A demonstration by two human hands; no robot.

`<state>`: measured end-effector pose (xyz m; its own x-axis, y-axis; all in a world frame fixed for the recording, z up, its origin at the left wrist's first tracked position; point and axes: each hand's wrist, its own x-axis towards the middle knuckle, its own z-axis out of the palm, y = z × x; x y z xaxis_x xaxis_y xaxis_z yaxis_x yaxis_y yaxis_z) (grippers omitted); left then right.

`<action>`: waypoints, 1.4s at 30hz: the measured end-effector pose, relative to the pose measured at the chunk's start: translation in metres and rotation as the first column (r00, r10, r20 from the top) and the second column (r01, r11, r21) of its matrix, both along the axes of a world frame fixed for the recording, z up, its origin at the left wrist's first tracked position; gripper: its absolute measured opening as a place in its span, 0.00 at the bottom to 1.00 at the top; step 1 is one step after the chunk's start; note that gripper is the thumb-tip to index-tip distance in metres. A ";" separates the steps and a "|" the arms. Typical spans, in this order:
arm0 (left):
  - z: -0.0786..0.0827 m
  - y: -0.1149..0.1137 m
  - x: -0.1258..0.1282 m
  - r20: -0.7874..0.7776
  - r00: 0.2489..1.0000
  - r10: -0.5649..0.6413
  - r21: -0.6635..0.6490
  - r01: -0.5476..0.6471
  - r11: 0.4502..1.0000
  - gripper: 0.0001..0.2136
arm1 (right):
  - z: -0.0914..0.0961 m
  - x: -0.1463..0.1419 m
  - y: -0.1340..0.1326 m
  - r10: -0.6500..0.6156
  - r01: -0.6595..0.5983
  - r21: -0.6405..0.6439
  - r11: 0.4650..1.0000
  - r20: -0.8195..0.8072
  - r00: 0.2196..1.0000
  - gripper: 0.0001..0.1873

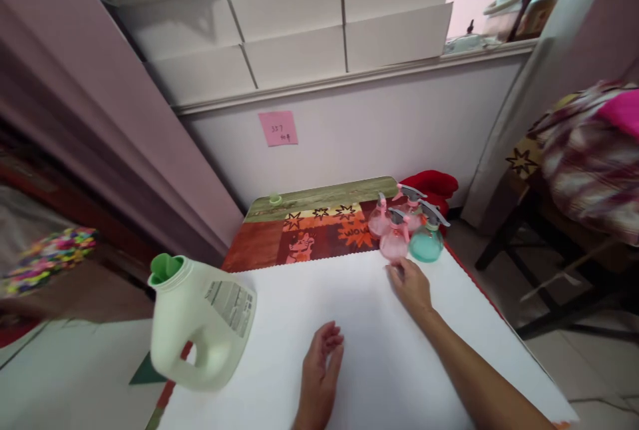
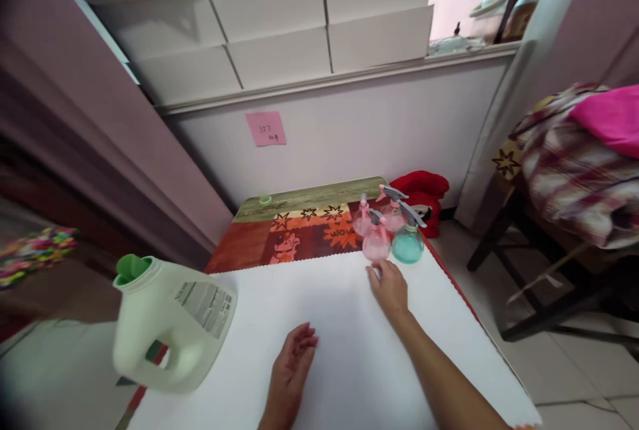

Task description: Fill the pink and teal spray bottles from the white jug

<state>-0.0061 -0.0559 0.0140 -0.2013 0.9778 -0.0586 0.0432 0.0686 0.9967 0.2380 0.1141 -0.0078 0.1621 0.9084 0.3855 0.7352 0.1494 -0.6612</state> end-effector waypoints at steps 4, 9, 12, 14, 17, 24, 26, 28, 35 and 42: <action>0.001 -0.004 0.000 -0.085 0.996 -0.018 0.018 0.020 1.000 0.20 | 0.001 0.000 -0.005 -0.002 0.002 0.011 1.000 0.031 1.000 0.23; 0.004 -0.006 0.001 -0.141 0.990 -0.013 0.035 0.018 0.999 0.21 | -0.003 -0.002 -0.009 0.069 -0.073 0.017 0.997 0.181 0.981 0.28; 0.010 -0.002 0.002 -0.162 0.986 -0.034 0.050 0.042 0.998 0.21 | -0.004 -0.002 -0.007 0.079 -0.084 0.014 0.996 0.218 0.973 0.27; 0.016 0.003 0.001 -0.186 0.982 -0.040 0.077 0.056 0.995 0.19 | -0.005 -0.001 -0.006 0.071 -0.074 0.006 0.997 0.239 0.969 0.28; 0.022 0.015 -0.009 -0.283 0.959 0.000 0.156 0.046 0.987 0.17 | -0.005 -0.001 -0.006 0.066 -0.068 -0.001 0.998 0.271 0.960 0.30; 0.002 0.027 -0.054 -0.745 0.666 0.033 0.063 0.021 0.998 0.28 | -0.002 -0.004 -0.007 0.101 -0.096 -0.031 0.995 0.325 0.940 0.32; -0.006 0.028 -0.061 -0.799 0.600 0.037 0.054 0.009 0.999 0.32 | -0.003 -0.004 -0.005 0.105 -0.096 -0.043 0.994 0.337 0.936 0.32; -0.012 0.028 -0.064 -0.822 0.568 0.047 0.070 0.020 0.997 0.33 | -0.003 -0.004 -0.004 0.100 -0.088 -0.051 0.995 0.344 0.934 0.31; -0.016 0.026 -0.065 -0.845 0.532 0.045 0.091 0.061 0.994 0.32 | -0.001 -0.006 -0.008 0.180 -0.172 -0.053 0.984 0.356 0.917 0.25; -0.002 0.026 -0.065 -0.701 0.712 0.040 0.053 -0.004 0.999 0.28 | 0.011 -0.008 -0.013 0.257 -0.250 -0.065 0.966 0.341 0.904 0.11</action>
<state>-0.0714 -0.0295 0.0124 -0.1885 0.9704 0.1511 0.7304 0.0357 0.6821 0.2305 0.1010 0.0036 -0.2140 0.9091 0.3574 0.8564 0.3506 -0.3789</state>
